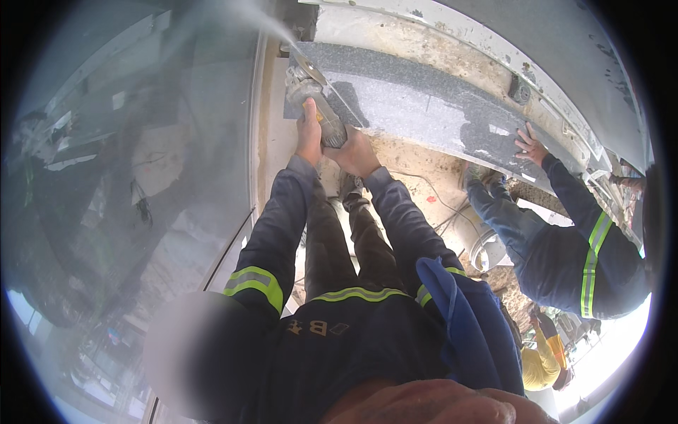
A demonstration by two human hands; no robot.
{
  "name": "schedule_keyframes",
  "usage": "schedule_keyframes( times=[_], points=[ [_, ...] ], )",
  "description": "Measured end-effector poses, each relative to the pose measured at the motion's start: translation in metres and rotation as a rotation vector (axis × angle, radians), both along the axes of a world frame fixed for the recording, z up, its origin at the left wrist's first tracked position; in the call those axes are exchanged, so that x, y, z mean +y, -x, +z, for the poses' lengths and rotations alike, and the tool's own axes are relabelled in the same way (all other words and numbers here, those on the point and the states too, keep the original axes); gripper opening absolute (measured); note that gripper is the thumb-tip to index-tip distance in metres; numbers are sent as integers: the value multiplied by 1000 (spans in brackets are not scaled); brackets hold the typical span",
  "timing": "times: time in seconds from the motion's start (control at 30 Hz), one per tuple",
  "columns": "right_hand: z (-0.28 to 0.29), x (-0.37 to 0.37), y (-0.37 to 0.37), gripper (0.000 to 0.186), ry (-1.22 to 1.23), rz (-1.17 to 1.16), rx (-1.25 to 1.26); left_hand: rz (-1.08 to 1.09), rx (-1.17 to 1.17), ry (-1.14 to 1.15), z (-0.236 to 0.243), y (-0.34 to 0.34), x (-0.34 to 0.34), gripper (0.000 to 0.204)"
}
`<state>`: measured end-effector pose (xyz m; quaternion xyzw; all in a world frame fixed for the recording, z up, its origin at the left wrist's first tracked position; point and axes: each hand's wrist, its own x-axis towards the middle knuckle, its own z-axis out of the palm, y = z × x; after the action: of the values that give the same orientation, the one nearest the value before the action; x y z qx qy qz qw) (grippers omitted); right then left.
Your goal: The person uses an angle grinder to cut a large stone slab on a workbench. They guide the tool along the slab's edge, then reposition the slab and continue cutting. Another worker is visible nearby handling materials.
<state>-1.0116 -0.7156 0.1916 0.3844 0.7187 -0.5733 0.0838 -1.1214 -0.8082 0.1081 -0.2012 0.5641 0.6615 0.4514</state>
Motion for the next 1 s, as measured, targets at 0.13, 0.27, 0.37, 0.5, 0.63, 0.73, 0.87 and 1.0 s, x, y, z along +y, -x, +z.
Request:
schedule_keyframes(
  times=[0.13, 0.27, 0.37, 0.5, 0.63, 0.73, 0.87, 1.0],
  points=[
    [-15, 3, -1, 58, 1, 8, 20, 7, 21, -4, 19, 2, 11, 72],
    [-1, 0, -1, 58, -34, 13, -22, 34, 34, 3, 18, -3, 7, 70],
    [-6, -9, -14, 58, -38, 6, 10, 0, 80, 36, -2, -12, -6, 65],
    [-6, -11, -25, 58, -24, -13, 26, 8, 100, 63, -6, -23, -6, 66],
    [-14, -6, -20, 57, -9, -30, 50, 3, 53, 37, 4, -18, 0, 69],
    [-12, -2, -12, 57, -1, -27, 53, 8, 17, 33, 9, -9, 4, 74],
    [-11, 3, -9, 56, 8, -6, 5, 5, 28, 54, 13, -6, 8, 75],
    [-3, -6, -17, 56, -31, -16, -5, -12, 85, 36, 12, -16, 2, 68]
  ],
)
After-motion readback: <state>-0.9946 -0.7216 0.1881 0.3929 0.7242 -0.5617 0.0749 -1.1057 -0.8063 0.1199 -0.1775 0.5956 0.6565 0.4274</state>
